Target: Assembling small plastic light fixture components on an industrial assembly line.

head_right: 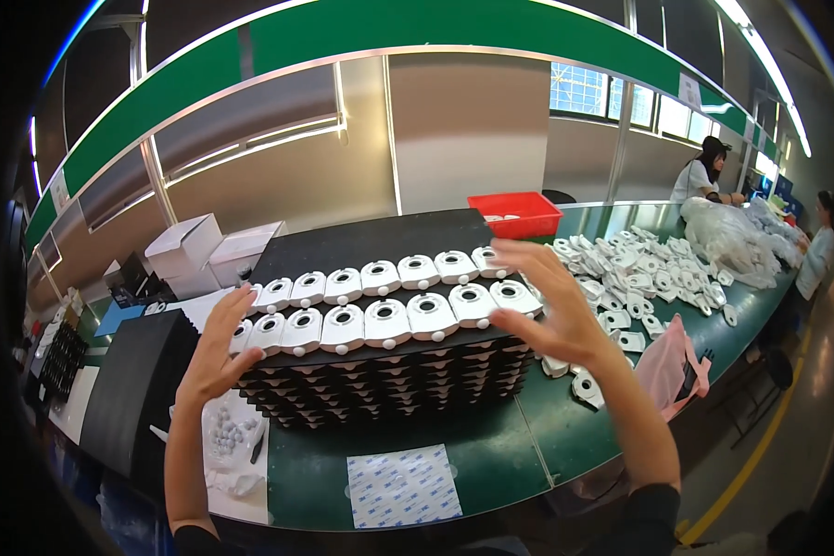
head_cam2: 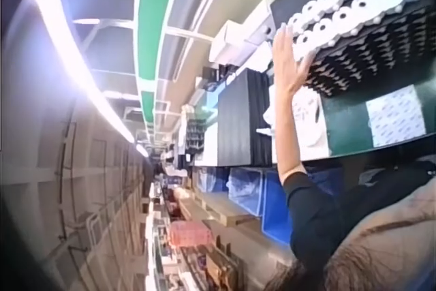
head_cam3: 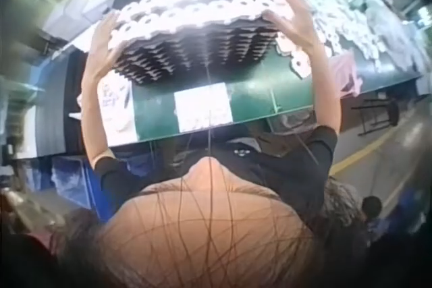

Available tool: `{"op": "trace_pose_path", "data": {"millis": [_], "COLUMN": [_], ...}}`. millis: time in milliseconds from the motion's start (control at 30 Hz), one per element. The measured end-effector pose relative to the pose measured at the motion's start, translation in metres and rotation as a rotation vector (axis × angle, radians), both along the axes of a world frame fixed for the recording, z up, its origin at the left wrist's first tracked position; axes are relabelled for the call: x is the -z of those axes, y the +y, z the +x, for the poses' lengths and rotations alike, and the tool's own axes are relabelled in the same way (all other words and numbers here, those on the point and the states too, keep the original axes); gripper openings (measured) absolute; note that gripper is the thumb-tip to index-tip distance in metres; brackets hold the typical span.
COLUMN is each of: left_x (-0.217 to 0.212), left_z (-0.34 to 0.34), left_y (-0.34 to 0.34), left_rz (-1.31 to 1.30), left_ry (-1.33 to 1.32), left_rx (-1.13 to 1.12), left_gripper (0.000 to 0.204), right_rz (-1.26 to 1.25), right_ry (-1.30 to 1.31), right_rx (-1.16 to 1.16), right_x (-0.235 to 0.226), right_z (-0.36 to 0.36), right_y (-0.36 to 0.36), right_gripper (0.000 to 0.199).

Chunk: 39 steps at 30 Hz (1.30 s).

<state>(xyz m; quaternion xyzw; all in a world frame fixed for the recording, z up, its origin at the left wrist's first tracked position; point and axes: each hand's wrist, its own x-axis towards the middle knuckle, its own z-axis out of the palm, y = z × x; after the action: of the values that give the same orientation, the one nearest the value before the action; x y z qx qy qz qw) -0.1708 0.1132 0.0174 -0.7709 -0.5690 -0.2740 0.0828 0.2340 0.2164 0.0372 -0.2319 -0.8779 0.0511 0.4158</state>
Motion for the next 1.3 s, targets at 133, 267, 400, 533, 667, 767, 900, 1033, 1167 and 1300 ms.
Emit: {"op": "trace_pose_path", "data": {"millis": [133,267,400,533,667,767,900,1033,1167,1300], "left_x": [0.003,0.001,0.002,0.0,0.007,0.011,0.016,0.028,0.066,0.073], "left_z": [-0.013,-0.012,-0.002,0.0,-0.002,-0.008,-0.021,-0.024,-0.029,-0.038], "left_y": [0.03,0.04,0.051,0.051,0.065,0.082,0.112,0.137,0.155,0.17], "left_rz": [-0.231,-0.406,-0.472,-0.487,-0.49,-0.502,-0.491,-0.477,-0.4,-0.372], "left_ry": [0.241,0.145,0.178,0.207,0.214,0.212,0.233,0.239,0.234,0.225], "left_rx": [-0.053,-0.016,-0.046,-0.102,-0.112,-0.116,-0.11,-0.129,-0.121,-0.115], "left_gripper": [0.088,0.102,0.103,0.1,0.097,0.097,0.095,0.094,0.091,0.091], "right_rz": [-0.002,-0.088,-0.131,-0.142,-0.162,-0.168,-0.168,-0.134,-0.074,-0.035], "right_ry": [-0.417,-0.569,-0.621,-0.628,-0.643,-0.63,-0.621,-0.603,-0.597,-0.581], "right_rx": [0.189,0.109,0.081,0.069,0.089,0.094,0.081,0.108,0.138,0.13], "right_x": [0.012,0.026,0.031,0.032,0.033,0.036,0.039,0.052,0.083,0.089], "right_z": [-0.005,-0.027,-0.032,-0.039,-0.041,-0.046,-0.054,-0.056,-0.061,-0.07], "right_y": [0.042,0.063,0.072,0.076,0.085,0.101,0.128,0.15,0.17,0.187], "right_gripper": [0.082,0.094,0.094,0.093,0.091,0.089,0.088,0.093,0.094,0.089]}}
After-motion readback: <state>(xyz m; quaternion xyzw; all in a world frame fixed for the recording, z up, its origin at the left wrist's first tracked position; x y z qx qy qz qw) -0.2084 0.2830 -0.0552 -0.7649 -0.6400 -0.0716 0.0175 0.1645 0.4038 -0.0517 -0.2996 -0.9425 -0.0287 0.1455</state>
